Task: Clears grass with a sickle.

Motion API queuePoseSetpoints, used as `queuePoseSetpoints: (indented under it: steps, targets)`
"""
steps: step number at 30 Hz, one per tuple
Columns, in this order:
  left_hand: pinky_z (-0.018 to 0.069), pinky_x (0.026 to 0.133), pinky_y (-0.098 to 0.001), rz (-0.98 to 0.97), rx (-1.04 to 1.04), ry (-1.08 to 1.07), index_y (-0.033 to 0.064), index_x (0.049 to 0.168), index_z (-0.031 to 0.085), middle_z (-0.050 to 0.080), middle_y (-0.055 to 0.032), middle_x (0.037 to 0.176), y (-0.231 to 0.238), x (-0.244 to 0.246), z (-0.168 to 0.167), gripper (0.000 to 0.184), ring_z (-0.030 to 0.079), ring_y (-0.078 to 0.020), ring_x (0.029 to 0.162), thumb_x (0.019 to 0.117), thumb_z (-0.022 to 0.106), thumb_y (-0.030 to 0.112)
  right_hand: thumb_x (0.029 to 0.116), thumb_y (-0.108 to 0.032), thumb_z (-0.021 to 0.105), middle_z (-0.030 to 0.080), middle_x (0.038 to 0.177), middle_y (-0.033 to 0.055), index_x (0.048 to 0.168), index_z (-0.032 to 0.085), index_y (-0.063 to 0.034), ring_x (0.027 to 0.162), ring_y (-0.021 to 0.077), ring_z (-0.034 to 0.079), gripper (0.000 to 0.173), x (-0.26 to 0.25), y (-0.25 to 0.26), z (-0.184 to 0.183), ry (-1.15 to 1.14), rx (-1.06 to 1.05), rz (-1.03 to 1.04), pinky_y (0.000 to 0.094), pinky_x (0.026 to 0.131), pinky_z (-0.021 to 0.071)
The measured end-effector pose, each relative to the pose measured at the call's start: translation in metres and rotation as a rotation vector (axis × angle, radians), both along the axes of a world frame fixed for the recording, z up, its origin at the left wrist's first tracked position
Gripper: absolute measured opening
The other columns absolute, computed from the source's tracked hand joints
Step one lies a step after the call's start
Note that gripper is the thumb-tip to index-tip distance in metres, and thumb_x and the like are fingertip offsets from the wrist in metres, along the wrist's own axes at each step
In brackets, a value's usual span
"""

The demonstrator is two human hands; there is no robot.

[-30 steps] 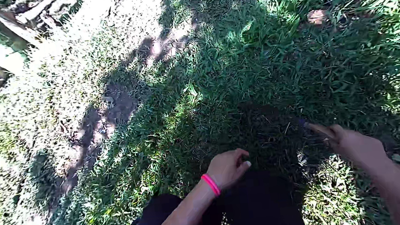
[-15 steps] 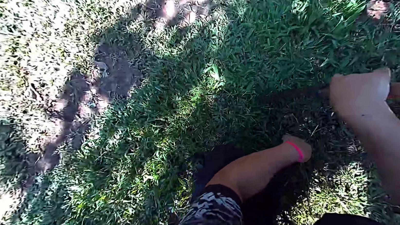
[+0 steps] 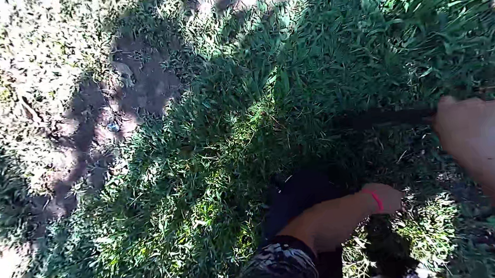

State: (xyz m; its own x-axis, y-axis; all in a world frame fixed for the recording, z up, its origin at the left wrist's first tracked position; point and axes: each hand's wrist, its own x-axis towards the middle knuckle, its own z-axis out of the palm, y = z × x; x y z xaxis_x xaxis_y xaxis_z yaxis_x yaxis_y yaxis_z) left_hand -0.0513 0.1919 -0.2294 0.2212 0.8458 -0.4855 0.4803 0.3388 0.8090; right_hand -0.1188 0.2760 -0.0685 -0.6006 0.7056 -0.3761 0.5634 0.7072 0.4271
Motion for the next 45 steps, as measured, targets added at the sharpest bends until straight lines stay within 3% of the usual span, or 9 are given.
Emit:
queuePoseSetpoints:
  steps: [9,14,21,24,26,35,38,42,45]
  targets:
    - [0.0435,0.11,-0.061,0.17,-0.06,0.041,0.0089,0.142,0.058,0.062,-0.0197,0.139,-0.002,-0.06,-0.04,0.041,0.059,-0.0374,0.131,0.1082,0.049,0.029,0.0889,-0.022,0.082,0.064,0.116,0.0332,0.129,0.061,0.0001,0.1,0.0564,0.064,0.051,0.14,0.122,0.012,0.316,-0.23,-0.264,0.0761,0.081,0.0491]
    - [0.0452,0.107,-0.0613,0.354,-0.223,0.167,0.0096,0.142,0.058,0.064,-0.0207,0.136,-0.027,-0.095,-0.071,0.041,0.06,-0.0389,0.128,0.1078,0.049,0.03,0.1057,-0.026,0.058,0.062,0.091,0.014,0.133,0.052,0.0014,0.072,0.0202,0.062,0.039,0.15,0.16,0.021,0.859,-0.729,-0.646,0.0389,0.071,0.0561]
    - [0.0525,0.098,-0.0551,0.629,-0.038,0.093,0.0052,0.14,0.059,0.07,-0.0202,0.119,-0.019,-0.099,-0.059,0.039,0.069,-0.0349,0.109,0.1086,0.048,0.026,0.1118,-0.02,0.042,0.05,0.072,-0.0009,0.125,0.045,-0.0068,0.056,0.0095,0.054,0.019,0.109,0.088,-0.184,1.593,-1.316,-1.238,0.0255,0.057,0.0531]
    - [0.0565,0.09,-0.049,0.894,0.11,0.029,-0.0009,0.135,0.06,0.071,-0.0204,0.109,-0.01,-0.097,-0.05,0.035,0.071,-0.031,0.097,0.1084,0.047,0.018,0.1076,-0.012,0.049,0.045,0.065,-0.0019,0.113,0.049,-0.0063,0.047,0.0068,0.046,0.008,0.132,0.028,-0.26,1.571,-1.202,-1.69,0.0214,0.046,0.0466]
    - [0.0567,0.088,-0.0456,0.975,0.133,0.0,-0.002,0.133,0.06,0.071,-0.0195,0.106,-0.005,-0.093,-0.049,0.033,0.071,-0.028,0.094,0.1083,0.047,0.016,0.1062,-0.01,0.052,0.046,0.071,0.0003,0.126,0.046,-0.0037,0.05,0.0079,0.047,0.022,0.163,0.022,-0.272,1.496,-1.071,-1.721,0.0223,0.048,0.0453]
    - [0.0575,0.078,-0.0293,1.092,0.352,-0.046,-0.0054,0.125,0.063,0.07,-0.0101,0.094,-0.031,-0.078,-0.008,0.032,0.068,-0.0112,0.081,0.1055,0.046,0.013,0.1116,-0.024,0.037,0.046,0.071,-0.0061,0.108,0.041,-0.0182,0.054,0.005,0.05,0.007,0.178,0.233,-0.139,2.807,-0.315,-1.298,0.0225,0.057,0.0524]
    - [0.0576,0.076,-0.0254,1.127,0.398,-0.047,-0.0057,0.122,0.065,0.07,-0.0073,0.094,-0.038,-0.076,-0.002,0.031,0.068,-0.0072,0.079,0.104,0.046,0.012,0.1096,-0.021,0.039,0.045,0.067,-0.006,0.105,0.042,-0.0131,0.052,0.0035,0.048,0.01,0.097,0.192,-0.182,2.443,-0.646,-1.419,0.0208,0.054,0.0503]
    - [0.0564,0.073,-0.0226,1.259,0.475,-0.005,-0.0077,0.12,0.063,0.068,-0.0051,0.088,-0.028,-0.084,-0.011,0.029,0.066,-0.0043,0.075,0.1044,0.046,0.01,0.1035,-0.011,0.056,0.051,0.079,0.0045,0.135,0.044,0.0012,0.058,0.011,0.051,0.036,0.074,0.023,-0.286,0.896,-1.422,-1.139,0.027,0.057,0.0486]
    - [0.0557,0.073,-0.021,1.285,0.529,-0.012,-0.0088,0.118,0.063,0.068,-0.0049,0.088,-0.018,-0.079,-0.013,0.028,0.065,-0.0025,0.075,0.1039,0.046,0.009,0.0987,-0.016,0.068,0.059,0.095,0.0119,0.147,0.042,-0.0054,0.066,0.0172,0.055,0.055,0.122,-0.016,-0.287,0.608,-1.397,-1.021,0.0354,0.063,0.05]
